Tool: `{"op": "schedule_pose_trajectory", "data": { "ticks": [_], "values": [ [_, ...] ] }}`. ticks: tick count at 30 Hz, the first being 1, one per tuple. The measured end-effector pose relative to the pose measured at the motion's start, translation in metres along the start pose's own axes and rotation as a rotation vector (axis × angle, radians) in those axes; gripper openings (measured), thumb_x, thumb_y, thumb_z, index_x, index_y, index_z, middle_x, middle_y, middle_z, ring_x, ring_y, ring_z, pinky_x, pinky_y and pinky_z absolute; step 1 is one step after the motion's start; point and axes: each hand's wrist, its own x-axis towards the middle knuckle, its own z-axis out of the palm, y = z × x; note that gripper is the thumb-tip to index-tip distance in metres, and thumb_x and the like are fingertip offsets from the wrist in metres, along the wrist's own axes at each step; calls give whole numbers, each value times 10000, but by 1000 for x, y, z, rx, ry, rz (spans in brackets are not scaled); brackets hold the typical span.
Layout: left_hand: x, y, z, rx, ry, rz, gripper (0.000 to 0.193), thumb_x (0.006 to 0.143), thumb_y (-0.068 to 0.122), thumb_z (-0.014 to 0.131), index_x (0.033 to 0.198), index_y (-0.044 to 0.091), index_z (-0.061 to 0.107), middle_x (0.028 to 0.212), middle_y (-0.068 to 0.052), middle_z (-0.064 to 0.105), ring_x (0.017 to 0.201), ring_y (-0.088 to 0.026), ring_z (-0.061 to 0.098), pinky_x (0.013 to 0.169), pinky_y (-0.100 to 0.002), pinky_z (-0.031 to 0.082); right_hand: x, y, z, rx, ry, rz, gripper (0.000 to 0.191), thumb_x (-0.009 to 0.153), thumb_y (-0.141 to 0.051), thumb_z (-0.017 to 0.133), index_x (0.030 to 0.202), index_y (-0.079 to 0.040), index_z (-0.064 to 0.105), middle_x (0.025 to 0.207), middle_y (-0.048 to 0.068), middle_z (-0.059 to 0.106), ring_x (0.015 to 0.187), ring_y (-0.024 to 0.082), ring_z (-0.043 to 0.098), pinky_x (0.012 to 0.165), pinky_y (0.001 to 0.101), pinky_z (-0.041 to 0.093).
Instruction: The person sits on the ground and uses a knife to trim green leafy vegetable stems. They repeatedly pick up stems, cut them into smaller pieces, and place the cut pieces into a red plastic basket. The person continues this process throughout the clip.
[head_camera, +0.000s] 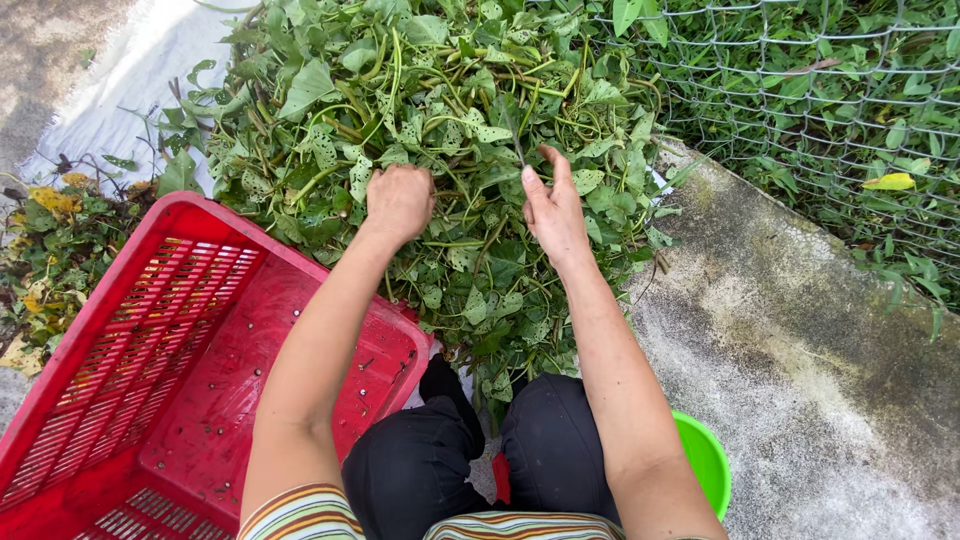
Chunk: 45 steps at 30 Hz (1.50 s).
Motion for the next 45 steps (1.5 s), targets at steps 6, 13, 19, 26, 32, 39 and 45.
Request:
{"op": "schedule_pose_trajectory", "data": {
  "ticks": [6,13,19,26,32,39,45],
  "values": [
    [-15,-32,-56,-858,135,-95,119,930,88,705,1012,1,708,830,-38,737,714,-136,679,673,-310,561,-7,-3,1,227,-70,-139,547,1074,-393,519,1507,-73,424,689,-44,425,503,62,401,431,228,319],
    [-16,-37,-75,-1154,340,-92,85,980,33,669,1051,-14,666,841,-10,702,744,-73,661,650,-226,522,-15,-13,3,344,-242,-236,577,1084,-399,543,1543,-74,411,717,-30,452,571,59,436,471,216,339],
    [-16,-27,-65,-1277,239,-93,75,1007,67,675,1050,5,683,799,-16,686,696,-77,591,619,-226,460,-16,-18,7,445,-368,-116,637,1043,-407,564,1561,-94,364,760,-33,481,599,62,468,455,206,344],
    [-26,4,-75,-1180,157,-19,132,974,74,669,1077,-3,701,807,-29,731,710,-79,670,616,-246,519,-7,-3,12,159,-330,-108,468,1061,-371,557,1410,-71,475,754,-37,456,577,64,442,460,215,341],
    [-47,34,-83,-829,169,25,143,947,97,681,1040,21,758,727,-90,757,617,-122,689,621,-292,538,18,20,17,-214,44,-148,354,1112,-361,512,1276,-48,539,736,-63,537,597,43,498,508,207,409],
    [-36,5,-76,-1191,194,-144,160,984,109,667,1075,-5,733,745,-40,742,585,-80,610,536,-258,485,8,2,-5,295,-27,-38,629,1043,-436,498,1552,-126,299,616,-31,475,476,80,410,414,246,328],
    [-31,4,-60,-1188,132,-168,149,978,83,661,1061,-20,729,741,-36,740,599,-62,617,542,-232,473,-10,-16,16,-55,-243,-326,855,1027,-530,597,1664,-138,181,660,-47,494,563,73,477,487,212,388]
  ]
}}
